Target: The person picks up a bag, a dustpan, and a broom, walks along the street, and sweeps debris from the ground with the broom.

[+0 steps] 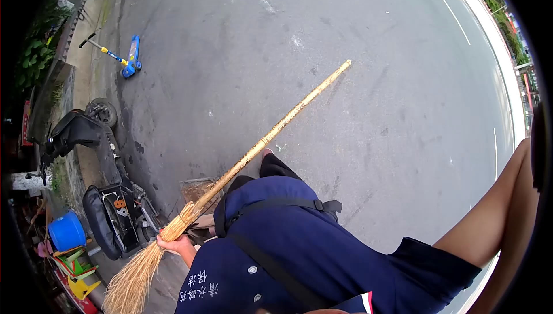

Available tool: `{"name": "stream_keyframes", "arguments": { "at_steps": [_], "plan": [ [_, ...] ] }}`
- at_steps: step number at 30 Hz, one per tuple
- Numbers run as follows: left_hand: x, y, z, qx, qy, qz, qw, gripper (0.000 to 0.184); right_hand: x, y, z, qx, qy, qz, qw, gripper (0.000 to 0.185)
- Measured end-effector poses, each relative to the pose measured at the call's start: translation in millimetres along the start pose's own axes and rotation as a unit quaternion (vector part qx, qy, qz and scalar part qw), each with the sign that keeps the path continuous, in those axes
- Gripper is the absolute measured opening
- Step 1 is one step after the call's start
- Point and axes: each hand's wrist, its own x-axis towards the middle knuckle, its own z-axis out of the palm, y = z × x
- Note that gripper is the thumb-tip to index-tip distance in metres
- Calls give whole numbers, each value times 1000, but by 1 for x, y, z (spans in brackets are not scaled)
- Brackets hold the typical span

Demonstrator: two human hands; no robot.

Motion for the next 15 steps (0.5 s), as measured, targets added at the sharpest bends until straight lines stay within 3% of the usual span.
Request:
{"name": "stream_keyframes", "arguments": {
  "at_steps": [4, 7, 9, 12, 15],
  "plan": [
    [10, 20, 101, 13, -10, -21, 1000, 39, -14, 87, 70, 9, -22, -8, 1000, 59],
    [14, 14, 202, 38, -48, 46, 997, 39, -48, 141, 122, -2, -18, -16, 1000, 60],
    [18, 4, 270, 12, -44, -13, 999, 38, -77, 182, 157, -6, -22, -13, 1000, 60],
    [58, -35, 348, 6, -203, 31, 979, 63, -126, 240, 211, -20, -27, -6, 999, 61],
    [37, -40, 486, 35, -104, -12, 994, 35, -181, 317, 261, -21, -37, 3, 999, 62]
  ]
}}
